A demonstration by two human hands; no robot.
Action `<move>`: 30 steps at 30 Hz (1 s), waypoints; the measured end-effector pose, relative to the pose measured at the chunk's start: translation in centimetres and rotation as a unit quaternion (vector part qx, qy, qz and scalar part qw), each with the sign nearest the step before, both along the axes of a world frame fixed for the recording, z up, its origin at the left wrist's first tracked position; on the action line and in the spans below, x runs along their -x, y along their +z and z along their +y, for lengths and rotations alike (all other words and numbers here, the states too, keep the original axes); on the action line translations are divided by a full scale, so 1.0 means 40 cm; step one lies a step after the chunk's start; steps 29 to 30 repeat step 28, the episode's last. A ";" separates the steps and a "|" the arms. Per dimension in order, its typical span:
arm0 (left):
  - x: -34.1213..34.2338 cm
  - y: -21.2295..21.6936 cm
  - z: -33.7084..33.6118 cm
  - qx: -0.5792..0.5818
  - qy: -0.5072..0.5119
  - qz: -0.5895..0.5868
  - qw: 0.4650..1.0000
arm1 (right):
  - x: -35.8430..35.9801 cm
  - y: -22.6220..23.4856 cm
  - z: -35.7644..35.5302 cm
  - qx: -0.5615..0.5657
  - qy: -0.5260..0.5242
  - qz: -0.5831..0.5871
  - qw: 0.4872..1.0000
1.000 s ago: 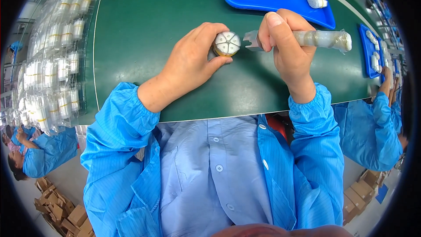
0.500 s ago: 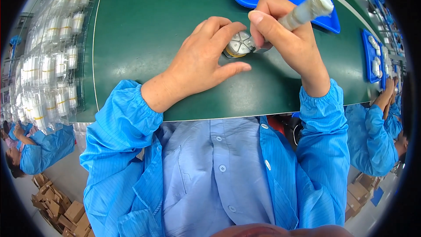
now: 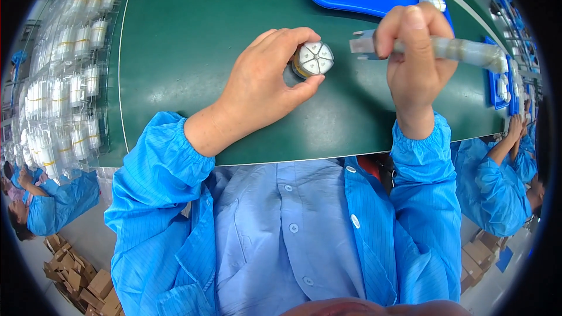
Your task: The person applies elastic bands to plastic components using an assembly tool.
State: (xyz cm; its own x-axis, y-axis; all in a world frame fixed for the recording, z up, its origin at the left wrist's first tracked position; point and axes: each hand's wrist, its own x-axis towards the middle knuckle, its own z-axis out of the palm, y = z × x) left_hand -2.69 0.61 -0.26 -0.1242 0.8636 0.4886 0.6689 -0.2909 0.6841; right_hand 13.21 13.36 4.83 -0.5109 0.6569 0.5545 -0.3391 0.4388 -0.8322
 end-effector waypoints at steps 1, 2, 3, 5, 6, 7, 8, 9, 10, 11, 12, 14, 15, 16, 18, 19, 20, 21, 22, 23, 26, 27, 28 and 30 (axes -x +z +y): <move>-0.003 0.001 0.000 0.001 -0.002 -0.001 1.000 | 0.004 -0.007 -0.005 0.001 -0.002 -0.001 1.000; -0.005 0.002 -0.001 0.002 -0.006 0.000 1.000 | 0.011 -0.011 -0.012 0.000 0.015 -0.009 1.000; -0.007 0.002 0.000 0.003 -0.009 0.001 1.000 | 0.017 -0.014 -0.019 -0.001 0.032 -0.017 0.999; -0.008 0.000 0.001 0.002 -0.016 -0.004 1.000 | 0.023 -0.016 -0.026 -0.006 0.021 -0.023 0.999; -0.008 -0.001 0.000 -0.001 -0.020 -0.007 1.000 | 0.023 -0.020 -0.024 -0.019 0.020 -0.039 0.999; -0.008 0.000 0.000 0.000 -0.020 -0.007 1.000 | 0.024 -0.023 -0.023 -0.032 0.019 -0.054 0.998; -0.010 0.002 -0.001 0.006 -0.020 -0.005 1.000 | 0.026 -0.028 -0.024 -0.031 0.019 -0.054 0.998; -0.011 0.004 -0.001 0.012 -0.020 -0.002 1.000 | 0.028 -0.034 -0.025 -0.030 0.019 -0.061 0.997; -0.012 0.003 -0.001 0.012 -0.020 -0.002 1.000 | 0.031 -0.040 -0.027 -0.029 0.020 -0.068 0.997; -0.012 0.002 0.002 0.002 -0.019 -0.004 1.000 | 0.033 -0.045 -0.030 -0.030 0.020 -0.067 0.997; -0.013 0.002 0.003 -0.008 -0.018 -0.007 1.000 | 0.035 -0.050 -0.033 -0.036 0.020 -0.063 0.997; -0.014 0.005 0.004 -0.015 -0.002 0.029 0.999 | 0.035 -0.052 -0.034 -0.044 0.020 -0.056 0.997; -0.013 0.006 0.006 -0.021 0.015 0.063 0.998 | 0.033 -0.051 -0.031 -0.028 0.014 -0.072 0.997; -0.014 0.001 0.006 -0.023 0.014 0.065 0.998 | 0.030 -0.049 -0.028 -0.012 0.008 -0.088 0.996; -0.016 -0.010 0.004 -0.002 0.018 0.051 0.999 | 0.026 -0.028 -0.018 0.033 0.013 -0.037 0.999; -0.016 -0.007 0.004 -0.004 0.017 0.052 0.998 | 0.023 -0.015 -0.010 0.080 0.019 0.012 0.997; -0.022 -0.003 -0.001 0.005 0.011 -0.001 1.000 | 0.013 -0.007 0.005 0.041 0.021 0.014 0.999; -0.026 0.000 -0.003 0.013 0.005 -0.054 0.998 | 0.012 -0.007 0.004 0.040 0.021 0.014 0.999; -0.028 0.001 -0.002 0.013 0.006 -0.054 0.998 | 0.012 -0.009 0.002 0.039 0.027 0.001 0.999; -0.027 0.002 -0.002 0.020 -0.007 -0.061 0.998 | 0.013 -0.012 -0.002 0.037 0.031 -0.011 0.999; -0.026 0.006 0.000 0.023 -0.028 -0.068 0.997 | 0.020 -0.022 -0.014 0.028 0.032 -0.019 0.999; -0.027 0.007 -0.001 0.018 -0.035 -0.068 0.997 | 0.020 -0.021 -0.018 0.019 0.031 -0.027 0.999; -0.028 0.013 0.001 0.012 -0.037 -0.066 0.997 | 0.016 -0.022 -0.024 0.007 0.012 -0.051 0.999; -0.028 0.013 0.001 0.012 -0.037 -0.066 0.997 | 0.016 -0.022 -0.024 0.007 0.012 -0.051 0.999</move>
